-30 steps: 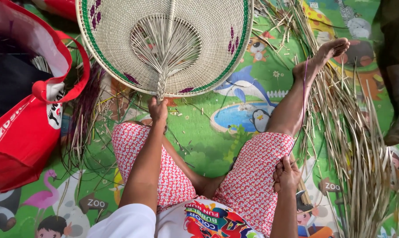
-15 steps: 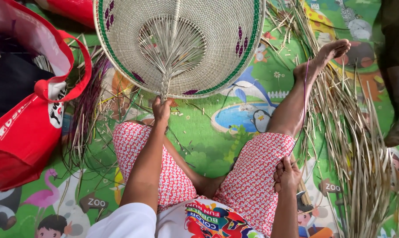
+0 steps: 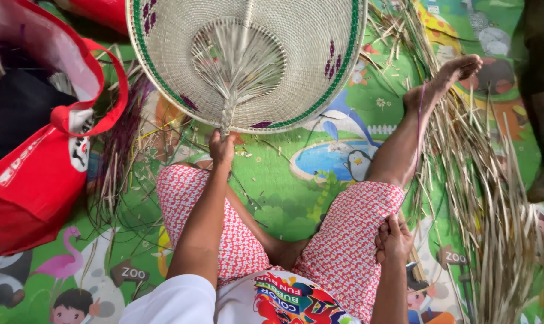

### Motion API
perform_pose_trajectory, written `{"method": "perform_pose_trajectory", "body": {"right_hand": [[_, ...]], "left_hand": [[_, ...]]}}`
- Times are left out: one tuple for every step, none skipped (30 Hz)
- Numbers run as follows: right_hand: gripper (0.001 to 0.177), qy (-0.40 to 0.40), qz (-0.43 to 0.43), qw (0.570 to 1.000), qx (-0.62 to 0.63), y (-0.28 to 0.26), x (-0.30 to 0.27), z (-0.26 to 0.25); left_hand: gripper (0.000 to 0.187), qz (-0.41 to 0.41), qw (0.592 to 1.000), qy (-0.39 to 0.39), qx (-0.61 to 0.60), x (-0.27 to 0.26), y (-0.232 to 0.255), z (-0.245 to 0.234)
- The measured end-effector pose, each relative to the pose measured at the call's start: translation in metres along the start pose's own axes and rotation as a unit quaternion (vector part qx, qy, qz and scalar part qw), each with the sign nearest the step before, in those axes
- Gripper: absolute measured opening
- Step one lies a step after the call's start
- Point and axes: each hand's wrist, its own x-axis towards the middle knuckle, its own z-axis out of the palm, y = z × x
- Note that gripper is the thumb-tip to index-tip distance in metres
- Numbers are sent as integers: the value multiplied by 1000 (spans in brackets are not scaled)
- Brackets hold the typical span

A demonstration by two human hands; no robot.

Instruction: Finishing the edges and decorative elements of a hand-woven fiber fan by threading and securing natural fibers.

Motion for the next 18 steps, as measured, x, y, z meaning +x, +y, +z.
{"method": "perform_pose_trajectory", "body": {"right_hand": [[22,15,22,1000,-17,-3,-2,6],[22,5,25,1000,-19,-5,-6,6],[21,7,30,999,-20,-8,-7,8],[19,9,35,999,-22,-10,-8,10],[19,-2,37,999,-25,-10,-7,11],[20,11,38,999,-38,-11,-7,13],[22,27,38,998,-50,-12,-7,12],[22,19,39,998,-53,-13,-7,14],[22,27,32,996,-75,-14,-8,15],[23,34,26,994,-97,-15,-9,14],[23,32,26,994,-98,-14,-10,15],[23,21,17,996,-86,-14,-11,15],[23,12,8,997,-74,-14,-12,14],[23,12,8,997,-74,-14,-12,15],[23,17,13,997,-74,-15,-12,16],[23,22,18,997,-74,-16,-12,16],[23,22,17,997,-75,-16,-13,16],[24,19,17,997,-77,-16,-13,16]], "left_hand": [[20,-23,999,-9,-43,-8,17,-14],[20,-24,999,1,-44,-7,14,-11],[42,-28,999,12,-23,-4,10,-9],[66,-32,999,23,-2,-1,6,-8],[66,-34,999,34,-5,-3,9,-11],[59,-30,999,37,0,-5,11,-13],[52,-25,999,37,5,-7,15,-13],[52,-27,999,45,2,1,6,-10],[55,-14,998,54,9,8,-3,-5],[58,-1,998,63,15,14,-12,1],[58,-1,998,65,14,19,-18,3],[55,26,996,83,8,23,-24,5],[52,54,994,100,3,27,-30,9],[52,53,994,100,2,25,-27,8],[54,44,995,93,-4,24,-25,7],[55,34,996,87,-10,22,-23,6],[55,34,996,87,-11,22,-23,6],[54,33,995,84,-32,23,-23,7]]}}
